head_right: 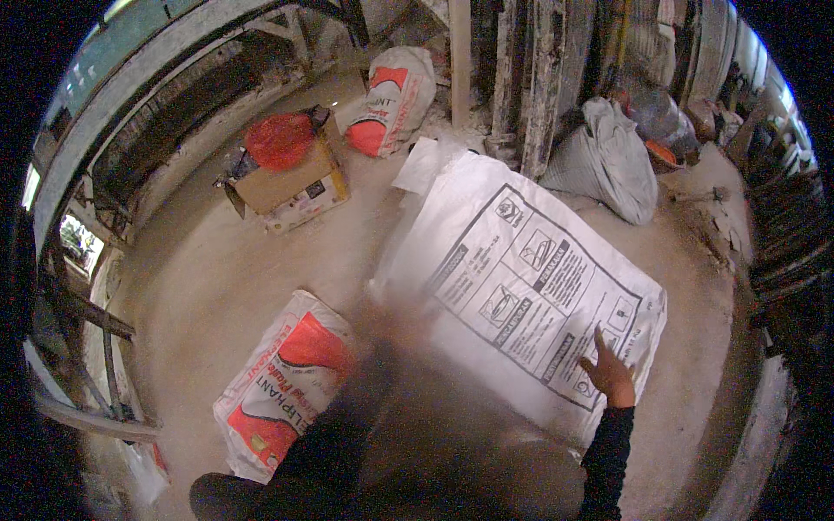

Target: The person sits on the floor and repeatedly lifts, turns, and stacks large white sacks labeled 'Elephant' into a neat pile. The person then picks up a bundle of dark strips from a bucket and places them on a wooden bench.

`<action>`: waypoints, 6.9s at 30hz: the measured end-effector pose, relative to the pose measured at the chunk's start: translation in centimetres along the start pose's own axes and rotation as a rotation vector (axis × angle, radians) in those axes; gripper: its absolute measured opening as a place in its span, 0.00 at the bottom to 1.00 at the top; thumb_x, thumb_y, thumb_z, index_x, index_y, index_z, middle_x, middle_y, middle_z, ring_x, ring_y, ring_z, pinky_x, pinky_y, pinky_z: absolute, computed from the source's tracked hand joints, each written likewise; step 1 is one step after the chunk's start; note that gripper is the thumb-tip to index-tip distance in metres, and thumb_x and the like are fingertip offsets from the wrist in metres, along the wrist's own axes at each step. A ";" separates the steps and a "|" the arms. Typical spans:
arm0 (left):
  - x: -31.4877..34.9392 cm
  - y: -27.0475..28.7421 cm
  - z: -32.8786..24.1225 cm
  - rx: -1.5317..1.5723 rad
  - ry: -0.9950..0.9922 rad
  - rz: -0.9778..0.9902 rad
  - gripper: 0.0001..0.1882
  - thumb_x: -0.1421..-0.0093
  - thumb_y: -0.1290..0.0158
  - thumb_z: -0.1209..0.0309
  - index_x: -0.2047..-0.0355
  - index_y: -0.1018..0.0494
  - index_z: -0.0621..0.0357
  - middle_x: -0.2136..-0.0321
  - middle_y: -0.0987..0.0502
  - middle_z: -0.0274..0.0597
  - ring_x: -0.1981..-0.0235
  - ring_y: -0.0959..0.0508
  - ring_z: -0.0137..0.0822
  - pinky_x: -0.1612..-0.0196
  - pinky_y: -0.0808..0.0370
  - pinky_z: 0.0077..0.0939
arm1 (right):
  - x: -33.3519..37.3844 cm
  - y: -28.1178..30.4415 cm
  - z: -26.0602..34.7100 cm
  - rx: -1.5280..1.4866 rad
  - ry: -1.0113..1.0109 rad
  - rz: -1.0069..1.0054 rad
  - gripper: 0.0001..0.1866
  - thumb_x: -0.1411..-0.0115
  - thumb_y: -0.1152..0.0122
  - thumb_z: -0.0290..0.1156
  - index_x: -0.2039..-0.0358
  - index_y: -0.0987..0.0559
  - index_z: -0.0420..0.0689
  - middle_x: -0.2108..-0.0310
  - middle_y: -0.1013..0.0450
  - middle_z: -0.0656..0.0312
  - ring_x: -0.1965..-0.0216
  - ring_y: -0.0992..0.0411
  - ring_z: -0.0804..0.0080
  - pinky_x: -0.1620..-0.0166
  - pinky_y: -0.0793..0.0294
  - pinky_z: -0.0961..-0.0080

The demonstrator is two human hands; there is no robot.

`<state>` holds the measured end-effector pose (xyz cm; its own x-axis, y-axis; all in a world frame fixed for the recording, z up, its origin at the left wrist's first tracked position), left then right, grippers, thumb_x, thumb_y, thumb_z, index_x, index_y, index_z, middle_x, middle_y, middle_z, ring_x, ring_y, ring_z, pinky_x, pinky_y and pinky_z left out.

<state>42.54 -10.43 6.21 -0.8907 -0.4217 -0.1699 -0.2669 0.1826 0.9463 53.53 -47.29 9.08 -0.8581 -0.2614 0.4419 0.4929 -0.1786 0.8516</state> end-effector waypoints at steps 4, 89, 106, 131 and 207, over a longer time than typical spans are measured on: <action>2.0 0.6 -2.0 0.016 -0.162 0.055 0.31 0.50 0.58 0.43 0.47 0.40 0.40 0.41 0.53 0.47 0.41 0.58 0.58 0.52 0.62 0.75 | 2.3 3.5 14.6 0.158 0.372 -0.144 0.36 0.46 0.56 0.56 0.40 0.56 0.65 0.42 0.51 0.47 0.44 0.50 0.38 0.47 0.52 0.40; 40.4 46.3 39.5 -0.618 0.911 -0.403 0.23 0.52 0.46 0.56 0.61 0.30 0.59 0.64 0.27 0.51 0.61 0.29 0.50 0.56 0.34 0.38 | -0.5 -1.4 53.8 -0.864 0.838 0.407 0.24 0.48 0.44 0.41 0.55 0.32 0.37 0.58 0.32 0.57 0.57 0.35 0.72 0.57 0.34 0.77; 59.4 10.6 42.5 0.804 0.960 0.177 0.17 0.52 0.47 0.65 0.62 0.29 0.60 0.67 0.25 0.49 0.72 0.24 0.40 0.72 0.28 0.31 | 2.9 -30.0 29.4 0.252 0.605 1.127 0.35 0.47 0.48 0.49 0.47 0.43 0.37 0.50 0.41 0.51 0.58 0.35 0.59 0.53 0.35 0.67; 67.2 5.6 48.4 0.594 1.306 -0.383 0.24 0.53 0.44 0.63 0.56 0.32 0.55 0.65 0.29 0.41 0.72 0.27 0.35 0.72 0.29 0.27 | -2.1 -27.9 31.8 -0.117 1.042 0.223 0.19 0.42 0.56 0.37 0.57 0.35 0.36 0.63 0.35 0.47 0.60 0.36 0.58 0.48 0.46 0.62; -2.6 1.7 9.2 1.087 0.349 -0.155 0.20 0.47 0.48 0.72 0.55 0.41 0.54 0.58 0.38 0.39 0.65 0.32 0.30 0.70 0.31 0.20 | 7.9 -3.5 -16.6 -1.169 -0.057 -0.839 0.18 0.44 0.50 0.29 0.55 0.33 0.34 0.67 0.29 0.59 0.66 0.31 0.73 0.61 0.33 0.78</action>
<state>41.01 -0.87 5.68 -0.7154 -0.6985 -0.0178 -0.6921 0.7048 0.1556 47.40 -64.49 4.95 -0.9393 0.3417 -0.0299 -0.3420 -0.9262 0.1585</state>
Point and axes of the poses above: each hand's wrist, its own x-axis away from the middle knuckle, its own y-axis out of the back of the hand, z = x × y, the point moved 7 cm from there along -x, towards the middle knuckle
